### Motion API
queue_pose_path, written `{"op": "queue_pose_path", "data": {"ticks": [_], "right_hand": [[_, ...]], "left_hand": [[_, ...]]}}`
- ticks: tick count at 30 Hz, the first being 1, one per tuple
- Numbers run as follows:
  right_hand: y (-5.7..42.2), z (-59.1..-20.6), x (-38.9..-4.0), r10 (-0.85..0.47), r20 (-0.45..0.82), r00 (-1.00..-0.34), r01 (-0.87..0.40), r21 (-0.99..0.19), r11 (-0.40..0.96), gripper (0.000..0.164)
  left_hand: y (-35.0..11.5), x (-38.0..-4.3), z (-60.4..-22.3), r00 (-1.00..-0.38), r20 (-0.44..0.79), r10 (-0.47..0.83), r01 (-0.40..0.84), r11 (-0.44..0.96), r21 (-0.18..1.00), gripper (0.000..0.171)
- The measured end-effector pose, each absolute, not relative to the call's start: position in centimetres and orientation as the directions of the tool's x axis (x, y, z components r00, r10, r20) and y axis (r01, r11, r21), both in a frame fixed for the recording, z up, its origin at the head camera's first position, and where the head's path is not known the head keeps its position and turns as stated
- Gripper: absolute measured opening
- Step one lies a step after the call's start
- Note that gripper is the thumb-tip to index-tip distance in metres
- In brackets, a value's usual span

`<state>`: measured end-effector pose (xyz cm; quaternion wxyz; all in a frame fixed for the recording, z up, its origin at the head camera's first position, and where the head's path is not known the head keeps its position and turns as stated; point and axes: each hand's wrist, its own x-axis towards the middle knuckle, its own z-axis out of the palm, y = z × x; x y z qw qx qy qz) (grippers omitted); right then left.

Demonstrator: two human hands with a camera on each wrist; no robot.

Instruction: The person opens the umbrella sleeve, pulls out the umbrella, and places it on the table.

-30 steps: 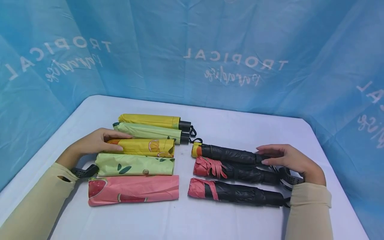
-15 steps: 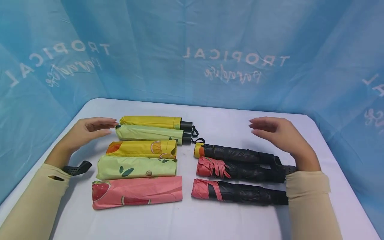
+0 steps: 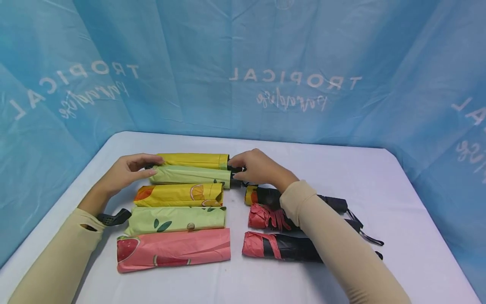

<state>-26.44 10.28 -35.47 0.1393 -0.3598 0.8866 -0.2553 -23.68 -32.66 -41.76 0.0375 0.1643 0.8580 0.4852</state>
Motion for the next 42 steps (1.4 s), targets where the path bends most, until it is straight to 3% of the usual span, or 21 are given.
{"op": "queue_pose_path", "data": {"ticks": [8,20,42], "right_hand": [[8.8,-38.6,-27.2,-0.684,-0.154,-0.713,-0.528,-0.524,0.668,0.047],[10.3,-41.4,-27.2,-0.568,-0.125,-0.813,-0.241,-0.816,0.525,0.042],[11.6,-41.8,-26.9,-0.528,-0.208,-0.823,-0.072,-0.885,0.461,0.04]], "left_hand": [[-32.6,-23.6,-43.1,-0.92,0.026,0.391,0.232,0.491,0.839,0.044],[-32.3,-23.3,-43.6,-0.941,-0.021,0.338,0.169,0.524,0.834,0.049],[-31.9,-23.3,-44.1,-0.94,-0.022,0.34,0.169,0.522,0.836,0.048]]}}
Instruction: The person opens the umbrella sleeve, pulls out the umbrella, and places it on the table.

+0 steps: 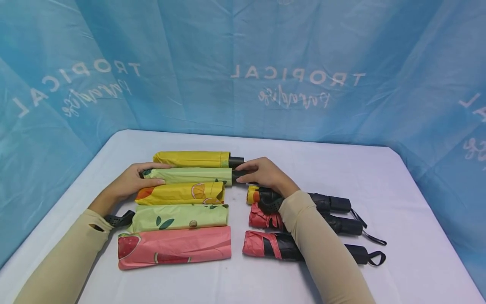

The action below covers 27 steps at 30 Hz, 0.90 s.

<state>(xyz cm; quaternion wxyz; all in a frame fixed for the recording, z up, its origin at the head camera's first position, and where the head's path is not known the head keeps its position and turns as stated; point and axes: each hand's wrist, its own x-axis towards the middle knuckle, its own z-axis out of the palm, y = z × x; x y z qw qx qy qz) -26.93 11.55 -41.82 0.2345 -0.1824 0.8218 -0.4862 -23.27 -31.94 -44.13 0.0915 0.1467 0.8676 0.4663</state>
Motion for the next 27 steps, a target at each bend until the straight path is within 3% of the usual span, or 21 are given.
{"op": "queue_pose_path", "data": {"ticks": [11,27], "right_hand": [[12.0,-41.5,-26.7,-0.532,-0.22,-0.818,-0.068,-0.881,0.469,0.04],[14.2,-40.5,-26.1,-0.502,-0.197,-0.842,-0.162,-0.796,0.584,0.037]], "left_hand": [[-31.9,-23.4,-44.2,-0.947,-0.03,0.321,0.151,0.523,0.839,0.049],[-31.9,-23.3,-44.1,-0.938,-0.043,0.343,0.155,0.528,0.835,0.053]]}}
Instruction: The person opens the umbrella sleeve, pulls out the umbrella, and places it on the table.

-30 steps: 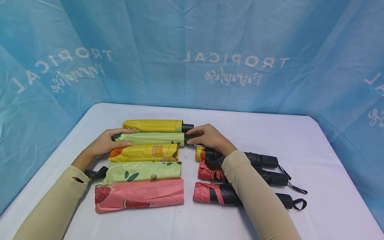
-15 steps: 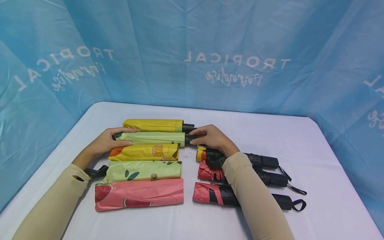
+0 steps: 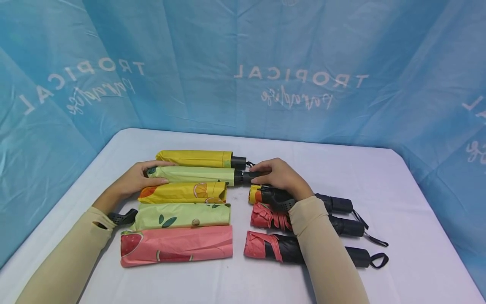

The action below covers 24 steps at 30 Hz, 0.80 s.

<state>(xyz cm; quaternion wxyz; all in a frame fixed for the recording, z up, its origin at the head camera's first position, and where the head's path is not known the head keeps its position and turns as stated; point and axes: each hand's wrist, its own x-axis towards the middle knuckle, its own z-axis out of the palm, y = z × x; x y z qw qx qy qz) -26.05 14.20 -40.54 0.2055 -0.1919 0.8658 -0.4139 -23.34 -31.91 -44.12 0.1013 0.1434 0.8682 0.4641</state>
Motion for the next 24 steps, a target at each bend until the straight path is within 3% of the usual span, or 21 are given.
{"op": "queue_pose_path", "data": {"ticks": [7,24], "right_hand": [[15.3,-40.8,-26.5,-0.563,-0.168,-0.809,-0.203,-0.82,0.536,0.039],[16.8,-40.7,-26.9,-0.518,-0.251,-0.818,-0.12,-0.806,0.579,0.042]], "left_hand": [[-31.8,-23.1,-44.0,-0.945,-0.046,0.323,0.146,0.545,0.825,0.054],[-31.7,-23.2,-44.1,-0.943,-0.023,0.331,0.169,0.539,0.825,0.053]]}}
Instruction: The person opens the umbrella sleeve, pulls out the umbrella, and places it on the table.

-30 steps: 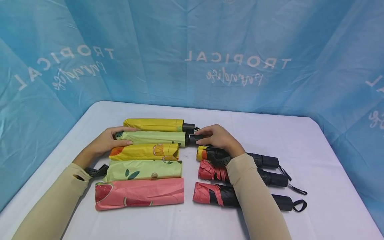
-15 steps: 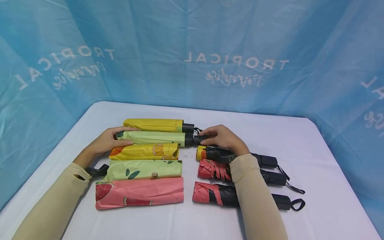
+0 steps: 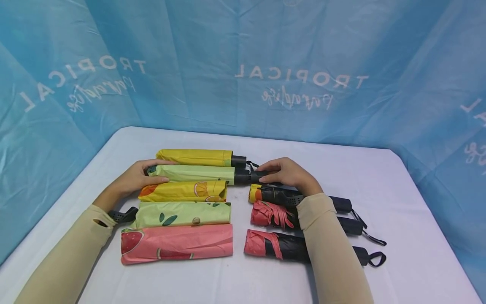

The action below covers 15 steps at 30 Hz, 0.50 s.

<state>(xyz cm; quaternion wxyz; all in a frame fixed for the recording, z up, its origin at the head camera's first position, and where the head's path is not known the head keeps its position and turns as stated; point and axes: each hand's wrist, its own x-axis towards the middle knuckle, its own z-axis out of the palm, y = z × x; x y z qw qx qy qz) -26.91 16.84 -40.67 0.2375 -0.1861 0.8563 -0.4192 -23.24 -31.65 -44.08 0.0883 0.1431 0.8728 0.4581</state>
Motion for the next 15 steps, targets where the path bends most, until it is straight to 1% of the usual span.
{"op": "queue_pose_path", "data": {"ticks": [6,15], "right_hand": [[17.2,-40.4,-27.1,-0.534,-0.248,-0.808,-0.141,-0.8,0.584,0.042],[19.8,-40.8,-27.0,-0.518,-0.273,-0.811,-0.121,-0.786,0.606,0.044]], "left_hand": [[-31.6,-23.3,-44.1,-0.948,-0.03,0.318,0.159,0.551,0.819,0.054],[-31.8,-23.5,-44.5,-0.948,-0.029,0.317,0.159,0.55,0.82,0.052]]}}
